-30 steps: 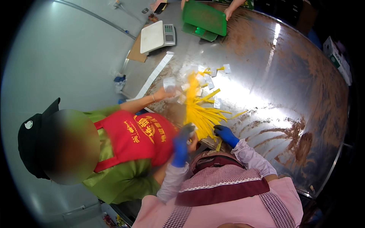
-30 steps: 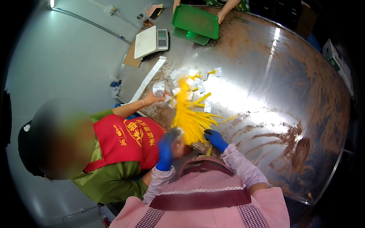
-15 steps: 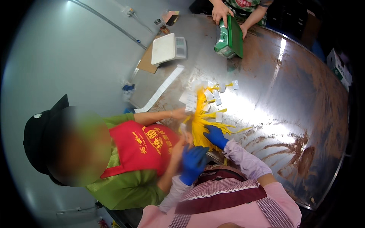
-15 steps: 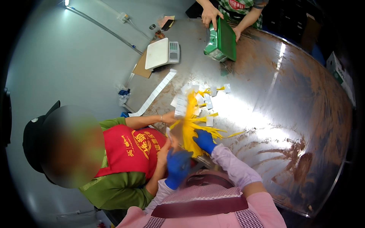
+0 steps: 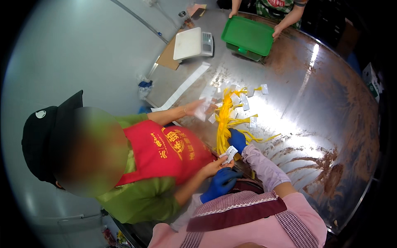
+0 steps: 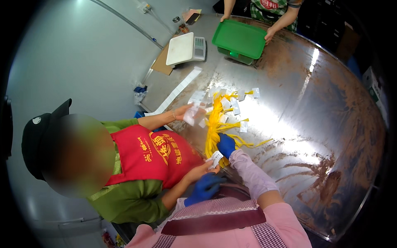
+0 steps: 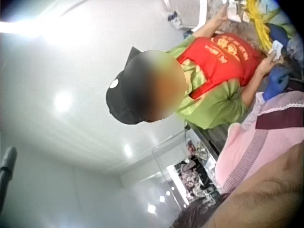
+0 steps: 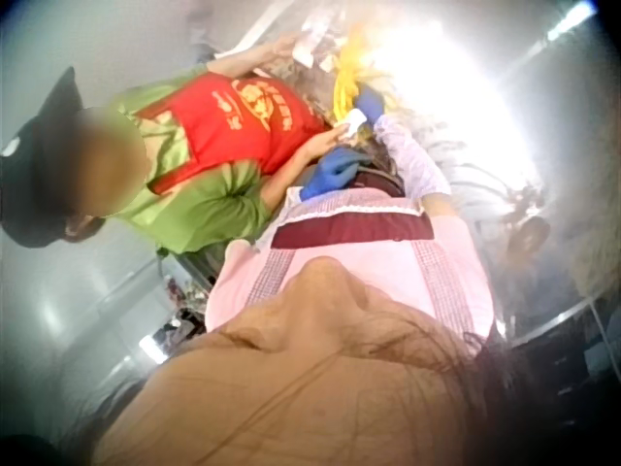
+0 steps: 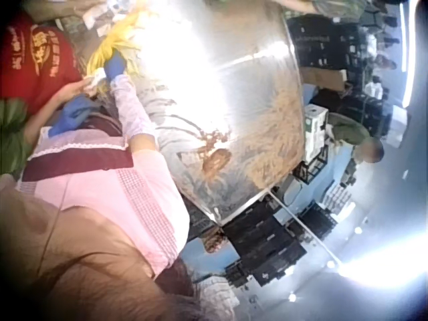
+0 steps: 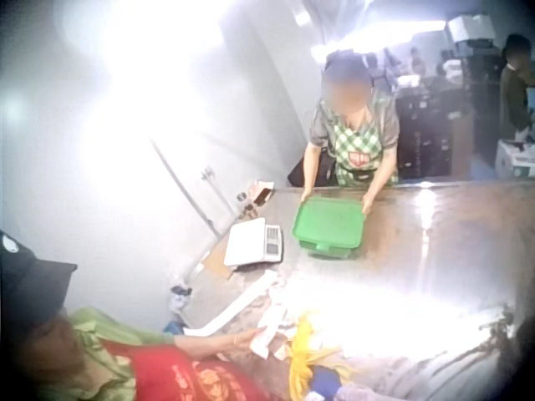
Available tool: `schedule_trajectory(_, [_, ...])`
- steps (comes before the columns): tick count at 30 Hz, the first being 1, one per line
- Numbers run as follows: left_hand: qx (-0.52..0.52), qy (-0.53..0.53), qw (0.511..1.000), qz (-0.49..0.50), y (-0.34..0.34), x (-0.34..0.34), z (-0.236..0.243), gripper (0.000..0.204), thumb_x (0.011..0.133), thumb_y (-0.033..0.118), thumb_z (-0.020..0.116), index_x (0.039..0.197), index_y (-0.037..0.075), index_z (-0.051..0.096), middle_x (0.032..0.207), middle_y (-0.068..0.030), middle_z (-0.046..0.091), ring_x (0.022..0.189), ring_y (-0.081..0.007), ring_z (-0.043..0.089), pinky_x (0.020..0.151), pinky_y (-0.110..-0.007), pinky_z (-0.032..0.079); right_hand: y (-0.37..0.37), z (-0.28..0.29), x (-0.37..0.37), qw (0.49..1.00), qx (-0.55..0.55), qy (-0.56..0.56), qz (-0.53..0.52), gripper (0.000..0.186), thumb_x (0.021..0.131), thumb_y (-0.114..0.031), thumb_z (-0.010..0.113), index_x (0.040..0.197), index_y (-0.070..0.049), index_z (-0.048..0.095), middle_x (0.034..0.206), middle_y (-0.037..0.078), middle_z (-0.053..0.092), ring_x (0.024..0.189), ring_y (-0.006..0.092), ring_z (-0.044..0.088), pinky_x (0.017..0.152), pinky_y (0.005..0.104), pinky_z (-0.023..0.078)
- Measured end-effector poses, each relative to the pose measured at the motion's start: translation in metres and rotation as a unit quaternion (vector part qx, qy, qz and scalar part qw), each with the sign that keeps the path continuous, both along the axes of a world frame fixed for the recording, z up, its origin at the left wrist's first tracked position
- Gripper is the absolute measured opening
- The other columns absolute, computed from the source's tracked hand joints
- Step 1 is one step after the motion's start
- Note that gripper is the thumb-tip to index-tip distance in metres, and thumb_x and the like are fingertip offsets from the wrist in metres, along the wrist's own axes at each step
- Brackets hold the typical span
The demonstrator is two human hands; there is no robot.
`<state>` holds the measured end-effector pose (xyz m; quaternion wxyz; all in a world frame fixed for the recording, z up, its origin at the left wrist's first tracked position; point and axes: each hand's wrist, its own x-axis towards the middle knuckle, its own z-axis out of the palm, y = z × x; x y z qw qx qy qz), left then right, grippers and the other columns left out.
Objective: The person sorts and organizes yellow tags with attached white labels on a metal table. They repeatedly pick up, separate, and arrange the tags, occasionally handing them to a coworker. The person also places some tags into a blue basket.
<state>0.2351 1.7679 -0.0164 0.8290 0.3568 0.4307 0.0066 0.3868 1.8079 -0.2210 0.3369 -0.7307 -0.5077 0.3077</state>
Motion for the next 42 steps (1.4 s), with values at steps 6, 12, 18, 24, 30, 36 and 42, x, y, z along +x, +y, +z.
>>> schedule_trajectory(6, [0.261, -0.068, 0.96, -0.072, -0.022, -0.002, -0.004, 0.029, 0.088, -0.003, 0.059, 0.116, -0.001, 0.065, 0.109, -0.0118, 0.067, 0.101, -0.0203, 0.064, 0.087, -0.028, 0.049, -0.053, 0.007, 0.017, 0.993, -0.036, 0.109, -0.018, 0.058, 0.08, -0.02, 0.065, 0.135, -0.005, 0.055, 0.124, 0.02, 0.063, 0.113, 0.0376, 0.061, 0.096, 0.0416, 0.048])
schedule_trajectory(12, [0.337, -0.09, 0.932, -0.097, -0.024, -0.005, -0.003, 0.03, 0.092, 0.001, 0.058, 0.122, 0.002, 0.064, 0.112, -0.0095, 0.068, 0.104, -0.0181, 0.063, 0.091, -0.028, 0.049, -0.066, 0.013, 0.014, 0.99, 0.015, 0.139, 0.01, 0.062, 0.084, -0.026, 0.069, 0.139, -0.005, 0.051, 0.13, 0.021, 0.06, 0.12, 0.0346, 0.059, 0.101, 0.04, 0.046])
schedule_trajectory(18, [0.242, -0.088, 0.963, -0.086, -0.026, -0.001, -0.011, 0.03, 0.094, 0.002, 0.058, 0.124, 0.0, 0.063, 0.116, -0.0088, 0.068, 0.108, -0.0154, 0.063, 0.093, -0.028, 0.049, -0.074, 0.021, 0.02, 0.996, -0.011, 0.088, 0.002, 0.055, 0.084, -0.021, 0.069, 0.134, -0.001, 0.055, 0.131, 0.022, 0.06, 0.121, 0.0362, 0.058, 0.102, 0.0404, 0.045])
schedule_trajectory(24, [0.45, -0.1, 0.882, -0.102, -0.07, -0.006, 0.029, 0.03, 0.094, 0.004, 0.058, 0.124, 0.001, 0.063, 0.113, -0.0082, 0.069, 0.106, -0.0158, 0.063, 0.092, -0.029, 0.049, -0.084, 0.008, 0.012, 0.992, 0.022, 0.108, -0.056, 0.05, 0.083, -0.025, 0.069, 0.127, -0.002, 0.06, 0.122, 0.021, 0.063, 0.112, 0.0384, 0.06, 0.098, 0.0441, 0.046])
schedule_trajectory(30, [0.401, -0.04, 0.912, -0.08, -0.089, -0.002, 0.028, 0.03, 0.095, 0.007, 0.058, 0.124, 0.003, 0.063, 0.111, -0.0082, 0.069, 0.102, -0.0155, 0.063, 0.087, -0.028, 0.05, -0.096, -0.019, 0.012, 0.989, 0.022, 0.135, -0.058, 0.044, 0.085, -0.023, 0.065, 0.124, -0.003, 0.062, 0.12, 0.021, 0.064, 0.109, 0.0382, 0.061, 0.097, 0.0437, 0.048])
schedule_trajectory(36, [0.408, -0.014, 0.907, -0.099, -0.093, 0.0, 0.024, 0.027, 0.095, 0.009, 0.059, 0.12, 0.0, 0.065, 0.112, -0.013, 0.07, 0.104, -0.0214, 0.066, 0.091, -0.032, 0.051, -0.093, -0.012, 0.02, 0.992, 0.025, 0.118, -0.034, 0.041, 0.086, -0.025, 0.063, 0.121, -0.004, 0.064, 0.116, 0.021, 0.066, 0.107, 0.0381, 0.063, 0.094, 0.0441, 0.049])
schedule_trajectory(42, [0.383, 0.016, 0.915, -0.128, -0.093, 0.008, 0.038, 0.027, 0.096, 0.01, 0.059, 0.12, 0.0, 0.065, 0.112, -0.0124, 0.07, 0.104, -0.0205, 0.066, 0.09, -0.031, 0.051, -0.097, 0.001, 0.023, 0.99, 0.008, 0.134, -0.033, 0.043, 0.086, -0.025, 0.063, 0.124, -0.004, 0.062, 0.12, 0.021, 0.065, 0.111, 0.0383, 0.061, 0.097, 0.0444, 0.047])
